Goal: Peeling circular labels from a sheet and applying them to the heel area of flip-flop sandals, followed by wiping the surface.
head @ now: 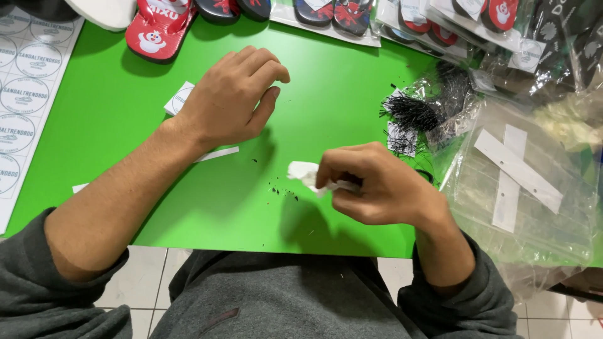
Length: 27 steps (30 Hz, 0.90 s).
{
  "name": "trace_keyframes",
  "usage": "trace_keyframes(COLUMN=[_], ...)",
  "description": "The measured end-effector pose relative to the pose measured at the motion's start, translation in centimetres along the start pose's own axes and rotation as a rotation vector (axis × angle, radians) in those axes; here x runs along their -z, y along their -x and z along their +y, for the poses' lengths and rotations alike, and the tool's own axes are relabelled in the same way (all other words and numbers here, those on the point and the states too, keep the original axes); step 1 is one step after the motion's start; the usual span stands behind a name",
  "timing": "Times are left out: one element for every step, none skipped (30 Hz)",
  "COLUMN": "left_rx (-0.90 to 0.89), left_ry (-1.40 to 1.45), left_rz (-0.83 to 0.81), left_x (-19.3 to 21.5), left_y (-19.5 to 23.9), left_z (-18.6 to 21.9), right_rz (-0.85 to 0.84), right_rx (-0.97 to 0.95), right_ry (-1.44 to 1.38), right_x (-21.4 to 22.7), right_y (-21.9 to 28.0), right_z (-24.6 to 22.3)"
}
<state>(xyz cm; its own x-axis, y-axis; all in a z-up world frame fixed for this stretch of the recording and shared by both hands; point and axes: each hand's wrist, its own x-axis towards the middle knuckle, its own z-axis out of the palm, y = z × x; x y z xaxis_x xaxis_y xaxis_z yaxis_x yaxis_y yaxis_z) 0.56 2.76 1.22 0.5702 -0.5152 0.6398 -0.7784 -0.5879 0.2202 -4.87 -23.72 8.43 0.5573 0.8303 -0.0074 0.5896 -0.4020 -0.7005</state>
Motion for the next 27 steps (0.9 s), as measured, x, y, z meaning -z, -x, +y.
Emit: trace_keyframes(left_rx=[0.009,-0.001,-0.014,-0.007,-0.016,-0.025,-0.025,-0.031,-0.037,-0.035,-0.035,-0.035,-0.037,-0.034,-0.032,-0.035,-0.04,-0.044,-0.044,-0.04,-0.035,-0.035,-0.033,-0.03,-0.033,-0.029,-0.027], left_ry=[-0.004,0.002,0.006,0.001,0.002,0.003,0.005,0.004,-0.002,-0.003,-0.004,-0.006,-0.006,-0.009,-0.012,-0.012,-0.014,-0.017,-0.019,-0.026,-0.034,-0.036,-0.045,-0.053,-0.055,-0.057,-0.054], left_rz=[0.004,0.006,0.008,0.01,0.013,0.016,0.017,0.019,0.019,0.019,0.02,0.02,0.017,0.009,0.002,-0.002,-0.004,-0.007,-0.006,-0.003,-0.002,-0.001,-0.005,-0.009,-0.011,-0.015,-0.02], left_x=[-0.1,-0.2,-0.2,-0.2,-0.3,-0.5,-0.5,-0.5,-0.4,-0.5,-0.5,-0.5,-0.6,-0.6,-0.6,-0.7,-0.6,-0.6,-0.6,-0.6,-0.6,-0.7,-0.7,-0.8,-0.8,-0.9,-1.0], left_y=[0.1,0.1,0.1,0.2,0.2,0.2,0.2,0.2,0.2,0.2,0.2,0.2,0.3,0.3,0.3,0.3,0.3,0.3,0.2,0.2,0.2,0.3,0.3,0.3,0.4,0.4,0.4], left_z=[-0.1,-0.2,-0.3,-0.3,-0.4,-0.4,-0.4,-0.4,-0.4,-0.4,-0.4,-0.4,-0.5,-0.5,-0.5,-0.5,-0.5,-0.6,-0.5,-0.5,-0.5,-0.6,-0.7,-0.7,-0.8,-0.9,-0.9], right_rz=[-0.009,-0.11,-0.209,-0.214,-0.369,-0.525,-0.526,-0.481,-0.434,-0.435,-0.363,-0.291,-0.288,-0.244,-0.2,-0.196,-0.11,-0.024,-0.024,0.031,0.085,0.084,0.053,0.021,0.025,-0.033,-0.091], right_rx=[0.005,-0.153,-0.309,-0.303,-0.463,-0.623,-0.625,-0.531,-0.432,-0.431,-0.344,-0.258,-0.257,-0.173,-0.09,-0.09,-0.046,-0.001,0.0,0.008,0.017,0.019,-0.109,-0.238,-0.236,-0.244,-0.255], right_ry=[0.001,0.063,0.127,0.129,0.175,0.221,0.221,0.151,0.082,0.082,0.041,0.001,-0.002,-0.022,-0.041,-0.043,-0.05,-0.056,-0.054,-0.047,-0.041,-0.041,0.092,0.224,0.224,0.264,0.305], right_x=[0.1,0.2,0.2,-0.1,-0.5,-0.9,-1.4,-1.9,-2.4,-3.2,-4.1,-4.9,-5.7,-6.5,-7.2,-7.0,-6.7,-6.5,-5.7,-4.9,-4.1,-3.8,-3.6,-3.3,-4.0,-4.6,-5.3], right_y=[0.0,0.1,0.2,-0.6,-1.1,-1.7,-1.8,-1.9,-2.1,-2.4,-2.6,-2.9,-3.0,-3.1,-3.2,-3.0,-2.9,-2.8,-2.5,-2.2,-1.9,-1.9,-1.9,-1.8,-2.1,-2.3,-2.5], right_z=[0.0,0.1,0.2,-0.6,-1.3,-2.0,-1.9,-1.8,-1.7,-1.4,-1.2,-0.9,-0.7,-0.5,-0.3,-0.2,-0.2,-0.1,0.0,0.0,0.1,0.4,0.8,1.1,1.6,2.0,2.5])
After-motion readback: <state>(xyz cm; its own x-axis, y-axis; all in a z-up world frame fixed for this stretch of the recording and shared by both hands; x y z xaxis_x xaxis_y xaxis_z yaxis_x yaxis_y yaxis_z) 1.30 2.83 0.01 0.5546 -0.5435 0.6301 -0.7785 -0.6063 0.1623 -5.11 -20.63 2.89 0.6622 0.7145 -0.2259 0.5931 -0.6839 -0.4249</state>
